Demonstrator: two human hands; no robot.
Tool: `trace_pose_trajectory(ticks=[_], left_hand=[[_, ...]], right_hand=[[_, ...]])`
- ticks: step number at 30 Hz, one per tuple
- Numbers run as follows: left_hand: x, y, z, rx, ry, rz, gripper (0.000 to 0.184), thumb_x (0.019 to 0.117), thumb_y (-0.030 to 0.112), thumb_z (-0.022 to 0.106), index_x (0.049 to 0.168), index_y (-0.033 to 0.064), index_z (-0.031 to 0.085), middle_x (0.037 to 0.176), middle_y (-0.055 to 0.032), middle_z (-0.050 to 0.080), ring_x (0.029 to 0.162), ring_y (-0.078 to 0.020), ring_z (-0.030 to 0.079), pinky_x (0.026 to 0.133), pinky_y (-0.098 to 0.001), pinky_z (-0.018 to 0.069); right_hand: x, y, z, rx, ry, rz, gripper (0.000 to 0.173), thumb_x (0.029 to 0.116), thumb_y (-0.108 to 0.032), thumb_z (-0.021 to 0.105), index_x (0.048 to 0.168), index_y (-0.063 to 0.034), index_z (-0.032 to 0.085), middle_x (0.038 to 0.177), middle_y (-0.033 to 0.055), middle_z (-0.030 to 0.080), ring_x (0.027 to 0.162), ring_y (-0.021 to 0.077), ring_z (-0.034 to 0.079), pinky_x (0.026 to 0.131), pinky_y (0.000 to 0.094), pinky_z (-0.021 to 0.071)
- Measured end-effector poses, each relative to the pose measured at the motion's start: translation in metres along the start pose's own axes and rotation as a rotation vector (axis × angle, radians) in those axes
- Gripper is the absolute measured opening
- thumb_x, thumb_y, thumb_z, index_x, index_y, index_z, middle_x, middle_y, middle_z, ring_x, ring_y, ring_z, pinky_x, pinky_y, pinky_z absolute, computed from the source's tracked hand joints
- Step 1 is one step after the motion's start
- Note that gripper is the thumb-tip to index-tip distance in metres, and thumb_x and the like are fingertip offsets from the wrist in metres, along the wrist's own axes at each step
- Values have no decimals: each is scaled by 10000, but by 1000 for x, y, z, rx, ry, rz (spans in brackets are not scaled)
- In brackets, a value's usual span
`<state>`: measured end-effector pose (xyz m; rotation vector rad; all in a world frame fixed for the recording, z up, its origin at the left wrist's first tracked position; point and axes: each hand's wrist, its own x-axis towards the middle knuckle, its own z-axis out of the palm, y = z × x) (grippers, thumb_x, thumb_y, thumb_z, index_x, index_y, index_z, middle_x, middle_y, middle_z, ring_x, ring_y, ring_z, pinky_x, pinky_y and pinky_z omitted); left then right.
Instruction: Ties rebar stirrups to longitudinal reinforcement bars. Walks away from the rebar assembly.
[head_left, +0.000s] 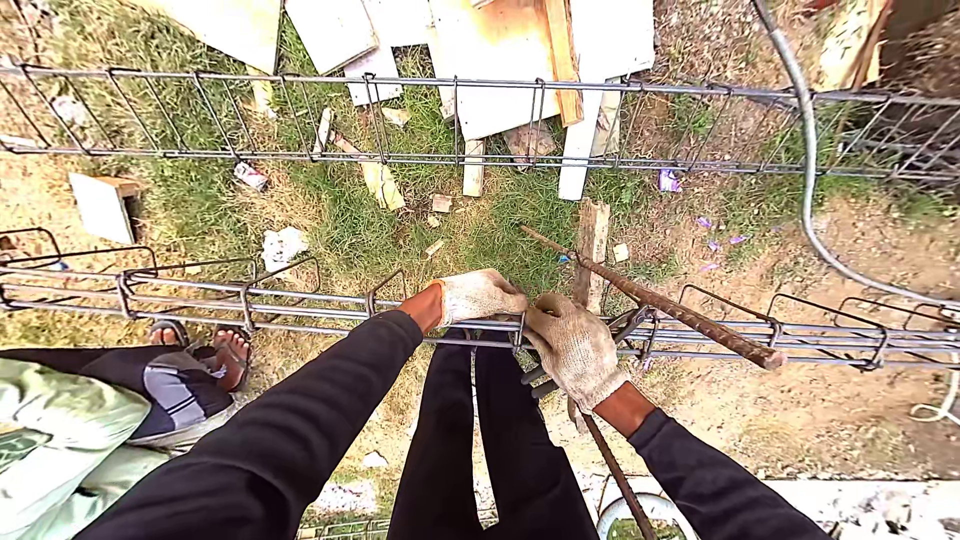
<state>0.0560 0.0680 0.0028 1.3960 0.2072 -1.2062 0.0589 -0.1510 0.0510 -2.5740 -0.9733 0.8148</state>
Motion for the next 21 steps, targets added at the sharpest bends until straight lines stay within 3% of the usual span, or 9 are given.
trace_pose_trajectory(ticks=[10,15,18,21], left_hand=[[12,1,4,16,61,-128,415,1019,438,590,839,85,714,705,-35,664,596,-116,606,588,-324,504],[8,6,5,17,62,-123,355,1010,373,618,831,79,704,687,-25,647,572,-102,580,575,-298,485],[11,5,9,99,89,-114,389,1025,380,579,812,74,691,696,-54,633,602,-151,587,606,-370,490],[13,2,11,202,114,-126,414,1017,388,552,776,72,666,694,-84,617,628,-211,598,611,-459,483]], right_hand=[[0,-10,1,-4,91,34,159,957,-158,630,1023,-208,766,1084,34,726,981,254,703,768,469,593],[7,-9,-5,-18,38,30,176,960,-153,629,1052,-191,774,1034,42,744,970,283,703,782,490,587],[3,-3,-2,17,60,-51,189,938,-111,640,1068,-162,766,1042,68,739,999,297,702,805,490,590],[2,-3,-1,41,88,-79,186,916,-98,650,1054,-142,767,995,89,743,932,303,725,749,496,606]])
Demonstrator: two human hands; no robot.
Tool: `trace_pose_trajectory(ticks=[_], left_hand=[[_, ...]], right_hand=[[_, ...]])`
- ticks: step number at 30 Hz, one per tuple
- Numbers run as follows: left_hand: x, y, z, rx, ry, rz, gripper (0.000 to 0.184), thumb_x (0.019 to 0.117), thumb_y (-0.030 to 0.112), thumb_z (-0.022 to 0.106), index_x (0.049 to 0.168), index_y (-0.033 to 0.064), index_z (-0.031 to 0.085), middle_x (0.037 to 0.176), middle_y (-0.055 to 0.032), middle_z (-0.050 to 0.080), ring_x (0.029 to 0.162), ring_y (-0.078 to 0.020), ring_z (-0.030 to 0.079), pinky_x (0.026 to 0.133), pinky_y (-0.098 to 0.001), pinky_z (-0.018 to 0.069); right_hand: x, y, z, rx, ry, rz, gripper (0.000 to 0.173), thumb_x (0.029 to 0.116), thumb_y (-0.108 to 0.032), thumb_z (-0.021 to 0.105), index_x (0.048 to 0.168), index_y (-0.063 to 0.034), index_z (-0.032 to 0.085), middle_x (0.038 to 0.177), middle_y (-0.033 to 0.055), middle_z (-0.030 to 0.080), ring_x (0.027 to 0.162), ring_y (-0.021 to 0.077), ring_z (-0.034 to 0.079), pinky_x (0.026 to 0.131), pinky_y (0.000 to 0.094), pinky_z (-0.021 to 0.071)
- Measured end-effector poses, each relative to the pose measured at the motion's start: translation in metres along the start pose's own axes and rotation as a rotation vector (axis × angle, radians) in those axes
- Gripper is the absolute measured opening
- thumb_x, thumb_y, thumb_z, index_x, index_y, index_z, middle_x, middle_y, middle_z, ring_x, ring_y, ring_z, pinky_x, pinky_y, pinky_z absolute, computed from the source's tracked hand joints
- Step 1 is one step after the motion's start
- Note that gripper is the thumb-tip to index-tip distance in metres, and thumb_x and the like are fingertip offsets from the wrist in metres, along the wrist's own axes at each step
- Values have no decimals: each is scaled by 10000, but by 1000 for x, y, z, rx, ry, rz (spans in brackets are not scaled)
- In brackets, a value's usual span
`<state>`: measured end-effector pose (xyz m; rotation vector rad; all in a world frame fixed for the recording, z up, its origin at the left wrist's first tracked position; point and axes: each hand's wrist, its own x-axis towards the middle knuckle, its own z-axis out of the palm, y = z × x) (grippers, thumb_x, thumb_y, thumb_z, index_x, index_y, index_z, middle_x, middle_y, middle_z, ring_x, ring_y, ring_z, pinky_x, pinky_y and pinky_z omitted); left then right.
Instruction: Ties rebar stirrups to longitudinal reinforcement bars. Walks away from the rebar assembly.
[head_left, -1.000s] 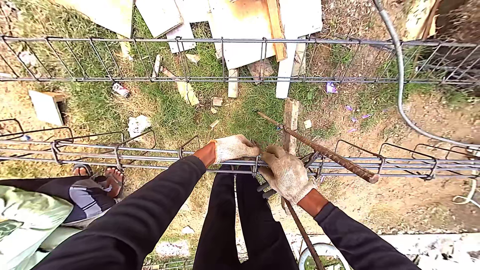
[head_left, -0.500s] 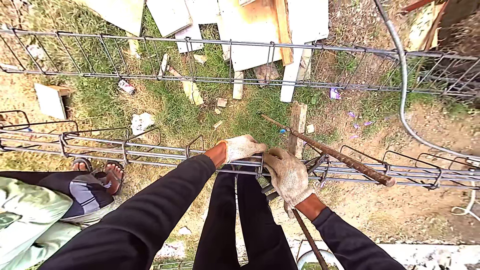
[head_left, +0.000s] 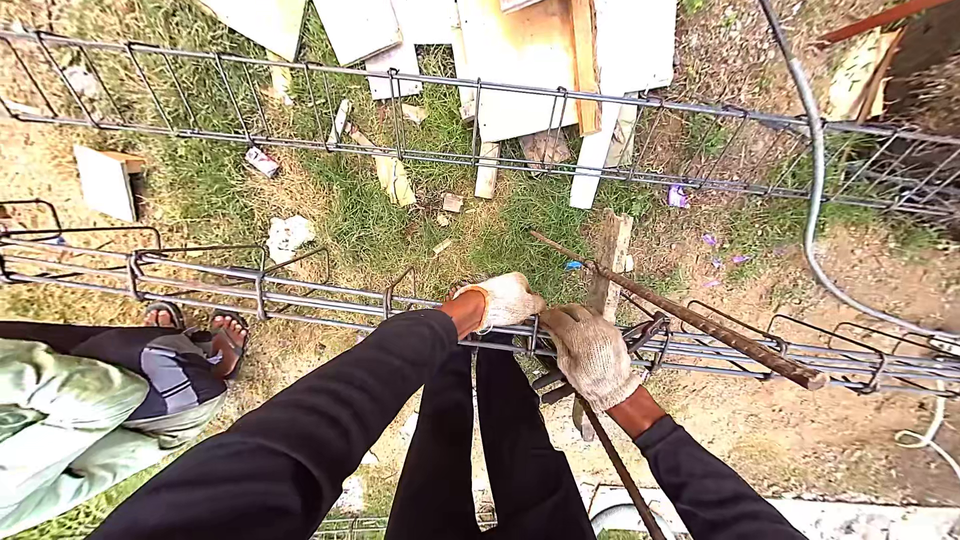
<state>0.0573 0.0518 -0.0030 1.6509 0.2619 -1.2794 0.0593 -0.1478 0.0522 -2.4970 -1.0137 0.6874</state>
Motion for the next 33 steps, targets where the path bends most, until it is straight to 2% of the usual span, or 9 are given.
trace_pose_trajectory(ticks=[3,6,8,16,19,21,23,28,33], left_hand=[[-2,2,-2,7,-20,2,421,1034,388,538,789,71,667,702,-82,610,635,-208,587,623,-454,475],[-4,4,-2,13,-24,21,420,1044,392,535,826,59,670,721,-91,610,652,-216,592,634,-456,482],[-2,3,-2,21,-36,20,419,1040,404,544,852,55,681,752,-100,627,685,-224,608,661,-468,494],[-4,-1,0,92,28,77,339,1019,344,580,830,92,707,758,-82,655,717,-232,633,669,-490,499],[-25,6,5,225,205,-11,299,1024,399,518,975,181,717,888,-66,702,858,-273,684,743,-573,527],[-36,-1,16,253,352,102,249,1019,343,526,1169,251,702,1064,-4,717,978,-211,696,829,-522,562],[-43,-11,25,229,436,251,279,981,298,596,1240,272,696,1148,16,707,1002,-172,683,849,-477,567],[-44,-11,39,178,501,326,231,972,412,655,1138,286,753,1148,32,707,1059,-161,657,948,-479,516],[-40,-2,48,116,575,318,157,998,313,649,1050,232,773,1054,6,719,972,-181,674,872,-477,544]], right_hand=[[0,0,5,62,37,83,173,975,-190,615,1041,-147,769,926,63,732,859,250,724,709,466,604],[3,1,6,139,21,173,205,1005,-237,600,1064,-141,770,973,49,753,903,218,733,790,472,608],[7,-1,3,114,-4,178,216,1009,-250,600,1095,-149,770,987,53,759,903,227,739,786,487,609],[22,-4,-8,-93,-92,98,199,1012,-320,605,1115,-258,763,889,21,749,775,241,733,631,492,594],[25,-3,-14,-1,-136,174,242,1021,-407,597,1173,-278,734,886,-4,749,738,219,721,614,498,583],[27,-2,-20,84,-168,250,343,997,-420,640,1304,-269,665,795,14,713,639,225,680,556,514,557],[28,0,-23,170,-198,286,421,987,-367,654,1393,-272,602,732,3,677,589,201,642,551,498,554],[22,7,-28,388,-210,303,518,954,-166,591,1460,-256,531,726,-45,663,581,107,621,555,398,570],[19,12,-32,444,-234,362,492,941,-189,668,1420,-236,569,757,-25,685,589,122,630,567,401,574]])
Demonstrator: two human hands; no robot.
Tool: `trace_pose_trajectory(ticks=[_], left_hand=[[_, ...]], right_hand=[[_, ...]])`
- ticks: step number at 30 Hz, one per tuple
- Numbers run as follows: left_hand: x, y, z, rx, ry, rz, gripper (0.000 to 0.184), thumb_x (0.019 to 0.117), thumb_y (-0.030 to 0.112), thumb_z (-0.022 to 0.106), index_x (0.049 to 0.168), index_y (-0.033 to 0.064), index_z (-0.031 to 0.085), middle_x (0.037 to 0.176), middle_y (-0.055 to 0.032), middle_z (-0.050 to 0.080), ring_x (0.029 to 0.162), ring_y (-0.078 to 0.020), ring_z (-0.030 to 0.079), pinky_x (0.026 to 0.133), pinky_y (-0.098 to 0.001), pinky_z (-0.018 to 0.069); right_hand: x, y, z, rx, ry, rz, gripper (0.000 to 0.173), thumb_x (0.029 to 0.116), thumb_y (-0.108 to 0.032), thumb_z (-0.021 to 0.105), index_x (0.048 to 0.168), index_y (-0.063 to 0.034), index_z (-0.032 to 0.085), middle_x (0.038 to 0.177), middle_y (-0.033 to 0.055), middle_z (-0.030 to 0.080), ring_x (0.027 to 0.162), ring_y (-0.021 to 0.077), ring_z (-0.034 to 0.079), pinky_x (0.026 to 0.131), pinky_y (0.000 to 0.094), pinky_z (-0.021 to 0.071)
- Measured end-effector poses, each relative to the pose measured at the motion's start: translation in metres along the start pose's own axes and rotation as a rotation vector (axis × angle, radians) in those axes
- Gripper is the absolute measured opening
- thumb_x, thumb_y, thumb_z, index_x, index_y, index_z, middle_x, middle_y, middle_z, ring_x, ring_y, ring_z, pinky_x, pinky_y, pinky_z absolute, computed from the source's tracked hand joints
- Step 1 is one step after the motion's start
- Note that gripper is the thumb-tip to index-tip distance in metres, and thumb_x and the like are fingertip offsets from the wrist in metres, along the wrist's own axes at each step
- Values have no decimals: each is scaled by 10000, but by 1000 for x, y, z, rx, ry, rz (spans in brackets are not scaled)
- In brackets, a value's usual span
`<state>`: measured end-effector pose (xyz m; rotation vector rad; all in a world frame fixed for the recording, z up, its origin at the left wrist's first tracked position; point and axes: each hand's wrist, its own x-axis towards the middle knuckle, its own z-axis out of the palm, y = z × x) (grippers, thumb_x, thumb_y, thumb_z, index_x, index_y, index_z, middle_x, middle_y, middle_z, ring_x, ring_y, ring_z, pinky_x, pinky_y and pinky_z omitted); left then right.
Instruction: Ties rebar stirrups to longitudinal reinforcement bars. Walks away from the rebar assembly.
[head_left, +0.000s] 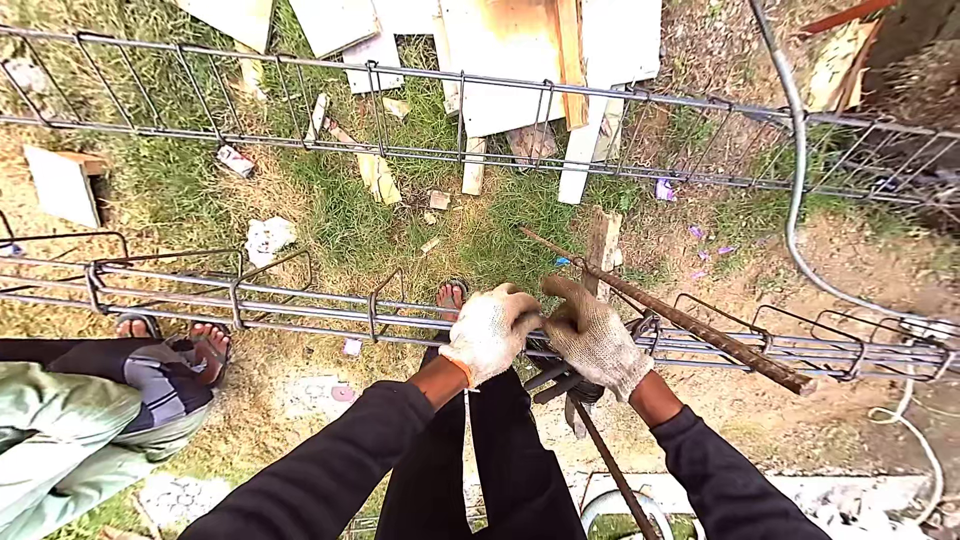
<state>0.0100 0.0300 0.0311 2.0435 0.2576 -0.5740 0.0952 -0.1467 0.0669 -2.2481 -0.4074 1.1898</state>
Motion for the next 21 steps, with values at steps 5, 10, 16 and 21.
trace_pose_trajectory(ticks=[5,10,16,21], left_hand=[[-3,0,3,-55,71,-24,136,996,259,632,974,201,754,987,36,715,900,-135,675,806,-442,558],[0,1,2,-110,102,-103,135,978,257,647,917,218,760,934,71,724,862,-105,677,789,-449,557],[6,5,-2,-105,61,-236,148,969,287,653,886,225,759,864,60,718,824,-120,673,770,-479,539],[10,-3,-21,-175,-154,-221,239,1019,345,601,1200,239,714,1009,49,732,886,-117,695,823,-463,584]], right_hand=[[-4,-3,4,-88,38,-34,75,957,-206,674,1018,-199,719,762,-43,680,614,100,631,565,373,556],[-11,-5,22,-143,-3,128,148,1011,-271,598,1026,-224,737,857,-34,723,761,135,698,697,455,600],[-11,-16,21,-261,-105,184,181,1035,-292,552,1071,-216,711,856,25,719,791,231,716,697,518,584],[-10,-8,21,-292,-104,136,242,1054,-339,511,1158,-240,706,945,17,735,869,228,723,763,511,593]])
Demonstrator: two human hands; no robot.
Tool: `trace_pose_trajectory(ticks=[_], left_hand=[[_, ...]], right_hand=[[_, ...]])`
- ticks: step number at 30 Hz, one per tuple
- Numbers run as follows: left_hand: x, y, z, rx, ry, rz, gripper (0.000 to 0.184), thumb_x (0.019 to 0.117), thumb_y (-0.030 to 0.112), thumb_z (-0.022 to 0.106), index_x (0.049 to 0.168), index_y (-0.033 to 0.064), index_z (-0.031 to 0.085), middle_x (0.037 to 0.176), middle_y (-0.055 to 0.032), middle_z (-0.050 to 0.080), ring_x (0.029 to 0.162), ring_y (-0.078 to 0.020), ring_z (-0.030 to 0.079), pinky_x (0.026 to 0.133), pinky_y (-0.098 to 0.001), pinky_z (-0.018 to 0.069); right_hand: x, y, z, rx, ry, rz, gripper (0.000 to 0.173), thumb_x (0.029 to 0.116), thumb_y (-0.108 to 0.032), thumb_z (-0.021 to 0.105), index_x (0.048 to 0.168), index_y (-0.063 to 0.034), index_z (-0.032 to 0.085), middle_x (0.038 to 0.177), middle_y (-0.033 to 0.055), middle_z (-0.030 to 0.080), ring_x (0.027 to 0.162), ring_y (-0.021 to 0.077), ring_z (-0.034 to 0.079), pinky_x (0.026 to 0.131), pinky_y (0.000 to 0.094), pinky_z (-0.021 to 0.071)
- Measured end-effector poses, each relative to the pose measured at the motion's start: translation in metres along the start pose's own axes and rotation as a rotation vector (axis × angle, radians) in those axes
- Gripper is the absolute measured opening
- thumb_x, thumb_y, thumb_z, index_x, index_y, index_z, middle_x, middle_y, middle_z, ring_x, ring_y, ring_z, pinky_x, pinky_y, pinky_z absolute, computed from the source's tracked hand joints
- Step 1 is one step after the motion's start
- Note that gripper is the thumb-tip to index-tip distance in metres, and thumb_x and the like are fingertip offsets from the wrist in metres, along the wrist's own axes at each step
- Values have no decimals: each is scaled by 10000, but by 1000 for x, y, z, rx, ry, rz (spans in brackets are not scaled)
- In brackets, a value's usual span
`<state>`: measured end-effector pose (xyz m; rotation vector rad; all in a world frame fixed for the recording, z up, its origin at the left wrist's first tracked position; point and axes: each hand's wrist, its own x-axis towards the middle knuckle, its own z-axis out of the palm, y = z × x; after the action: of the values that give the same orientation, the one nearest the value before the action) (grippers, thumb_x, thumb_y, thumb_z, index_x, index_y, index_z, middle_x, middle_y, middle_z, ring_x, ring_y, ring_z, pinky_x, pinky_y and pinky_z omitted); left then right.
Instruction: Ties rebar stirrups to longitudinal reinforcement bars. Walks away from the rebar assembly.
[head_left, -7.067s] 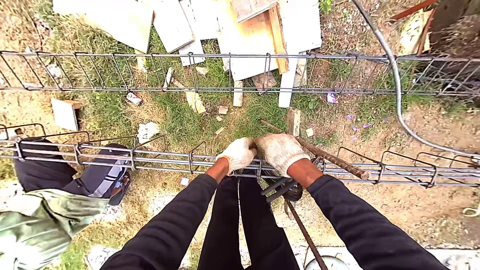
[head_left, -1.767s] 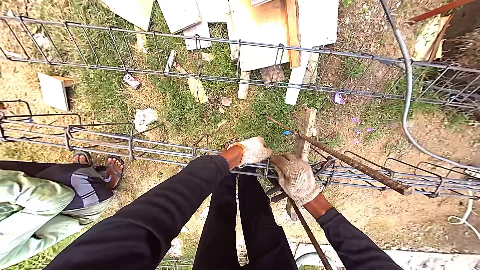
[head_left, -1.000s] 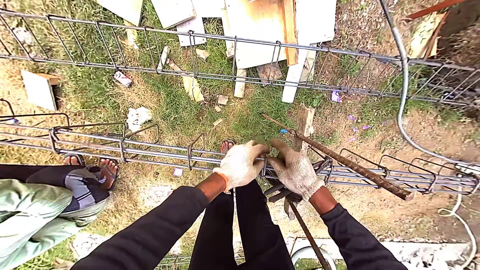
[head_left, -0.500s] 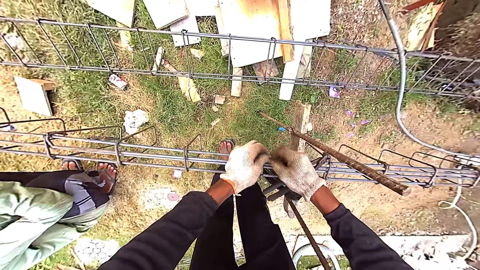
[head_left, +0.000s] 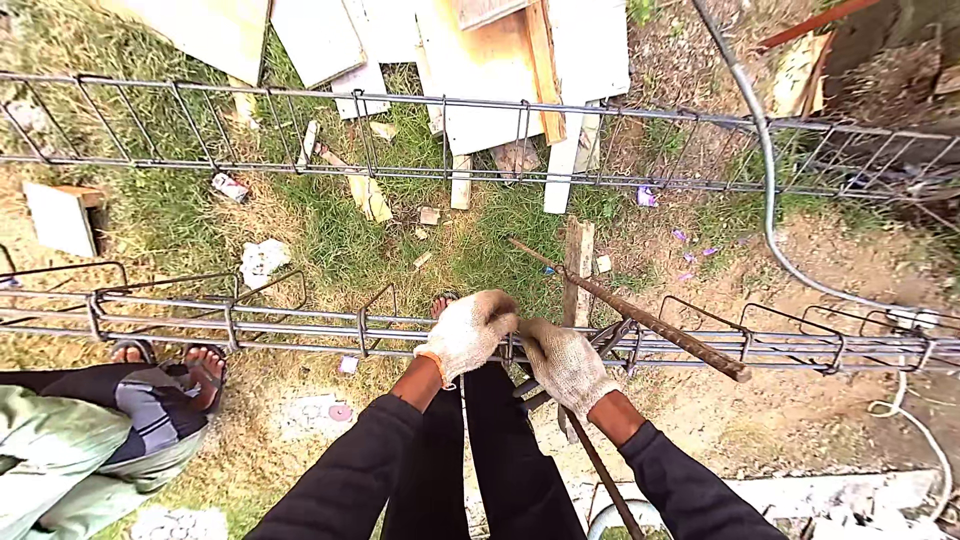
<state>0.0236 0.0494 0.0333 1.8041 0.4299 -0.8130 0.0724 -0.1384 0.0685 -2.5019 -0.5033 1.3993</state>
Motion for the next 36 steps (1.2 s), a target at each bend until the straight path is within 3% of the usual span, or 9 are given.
trace_pose_trajectory(ticks=[3,5,10,15,19,24,30,35,36], left_hand=[[-3,-5,0,158,-40,57,463,947,368,679,1397,292,601,1126,90,730,976,-91,694,906,-480,569],[-1,-9,4,237,-56,103,478,887,460,712,1339,318,648,1194,100,705,1090,-89,653,1014,-514,484],[4,-4,14,228,27,35,182,953,477,650,1038,358,758,937,135,746,917,-65,690,909,-502,526],[2,-3,16,176,60,-16,149,959,434,659,1018,367,778,918,139,746,904,-59,692,866,-478,554],[4,-5,17,158,72,-10,132,942,432,668,985,375,779,911,158,742,908,-39,683,914,-474,523],[4,-7,17,136,85,6,128,949,402,676,983,350,788,888,144,741,876,-42,680,892,-480,521],[2,-8,19,150,105,12,125,948,408,674,970,353,784,879,149,744,862,-36,685,856,-470,539],[3,-12,3,84,-63,61,179,991,312,646,1127,286,760,954,73,751,847,-87,706,789,-445,593],[6,-11,-2,94,-110,53,211,995,278,634,1177,284,739,1008,76,750,900,-76,707,838,-425,597]], right_hand=[[-2,3,-1,-22,6,-17,248,1051,-348,516,1170,-240,705,947,14,742,865,220,729,760,510,597],[-1,4,-3,-24,-27,-17,252,1054,-344,514,1192,-242,700,960,16,742,876,217,728,771,508,598],[3,10,-4,-29,-19,-71,210,1049,-358,523,1094,-261,705,871,-21,719,803,172,711,710,479,595],[-1,9,-20,-111,1,-129,235,1019,-291,566,1213,-281,699,1012,-18,735,881,183,719,750,479,605],[8,2,-34,-420,-45,-200,210,976,-218,620,1145,-286,725,1062,29,698,851,261,707,648,497,594],[24,-13,-41,-555,-115,-244,191,952,-89,641,1075,-198,739,1030,81,690,852,319,690,641,522,578],[56,-4,-48,-481,-384,-370,214,880,-67,675,1042,-173,767,1120,70,690,1042,290,665,868,540,561],[79,-4,-47,-380,-472,-352,187,877,-52,671,984,-150,790,1041,92,729,1016,302,681,881,564,543],[82,-1,-46,-335,-463,-336,182,879,-57,668,976,-153,788,1009,83,738,992,287,690,876,552,545]])
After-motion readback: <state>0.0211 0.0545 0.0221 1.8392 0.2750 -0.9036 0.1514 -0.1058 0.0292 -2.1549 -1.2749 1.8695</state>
